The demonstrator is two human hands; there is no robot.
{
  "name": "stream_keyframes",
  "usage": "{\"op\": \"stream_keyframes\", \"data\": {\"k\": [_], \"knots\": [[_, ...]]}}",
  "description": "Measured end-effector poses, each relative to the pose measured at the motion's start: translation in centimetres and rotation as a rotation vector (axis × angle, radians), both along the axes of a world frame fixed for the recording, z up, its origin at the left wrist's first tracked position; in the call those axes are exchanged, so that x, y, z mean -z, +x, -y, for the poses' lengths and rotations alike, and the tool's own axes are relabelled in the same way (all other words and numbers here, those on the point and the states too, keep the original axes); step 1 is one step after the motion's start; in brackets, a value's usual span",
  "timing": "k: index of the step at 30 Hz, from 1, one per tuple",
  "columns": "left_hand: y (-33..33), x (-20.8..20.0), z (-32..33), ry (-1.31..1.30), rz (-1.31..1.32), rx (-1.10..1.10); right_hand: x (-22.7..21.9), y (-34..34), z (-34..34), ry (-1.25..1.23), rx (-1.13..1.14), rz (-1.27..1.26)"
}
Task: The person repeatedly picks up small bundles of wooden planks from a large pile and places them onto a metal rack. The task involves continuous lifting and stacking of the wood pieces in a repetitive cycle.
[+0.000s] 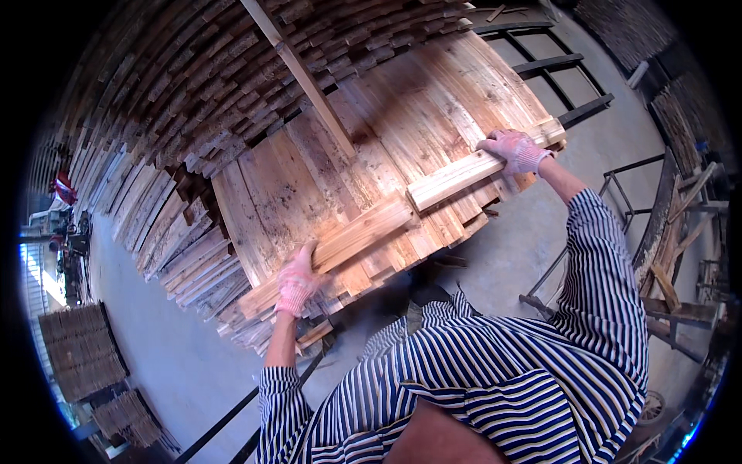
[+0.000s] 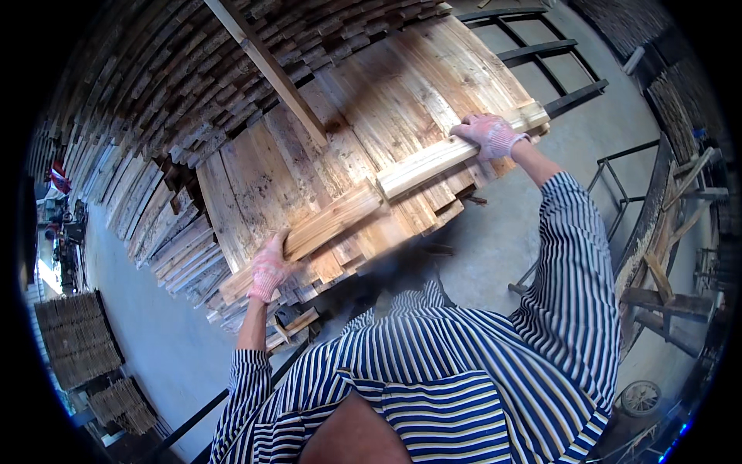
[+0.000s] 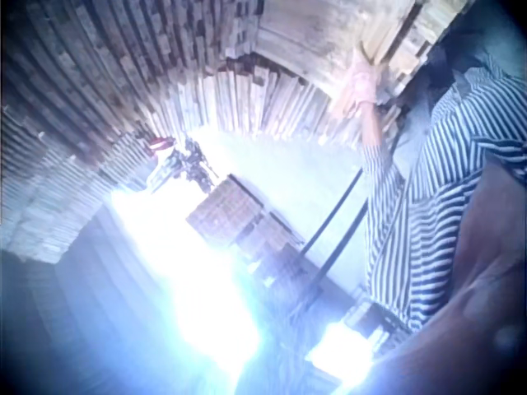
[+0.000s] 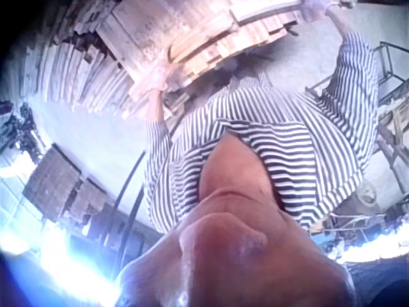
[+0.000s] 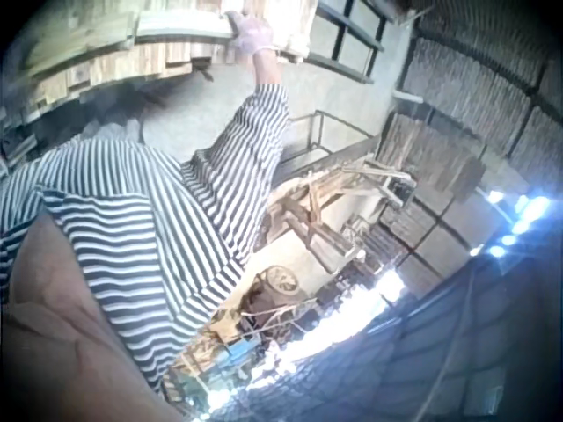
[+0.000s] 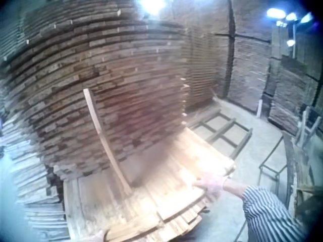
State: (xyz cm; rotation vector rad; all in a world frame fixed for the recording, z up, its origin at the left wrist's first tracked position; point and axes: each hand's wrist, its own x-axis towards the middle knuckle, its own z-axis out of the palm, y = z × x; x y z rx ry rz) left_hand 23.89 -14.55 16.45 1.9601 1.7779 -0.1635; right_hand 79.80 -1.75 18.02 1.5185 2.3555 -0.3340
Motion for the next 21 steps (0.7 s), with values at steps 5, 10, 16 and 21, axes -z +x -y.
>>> {"op": "stream_keyframes", "data": {"k": [5,10,16,21], "knots": [[-3.6,1.9,1.6,0.045,-0.012,-0.062,0.3,-0.3,-1.1,-0.036,-0.013,0.071],[-2.5,1.5,1.3,0.072,-0.019,-0.060,-0.4,0.2,-2.1,-0.074,0.005,0.057],[-2.1,0.3,0.3,0.105,0.008,-0.006,-1.6,0.6,-3.5,-0.044,-0.075,0.044],[-3.2,-1.4,-3.2,-0.111,0.031,0.018,-1.1,1.9,-5.8,-0.135,-0.107,0.010]]}}
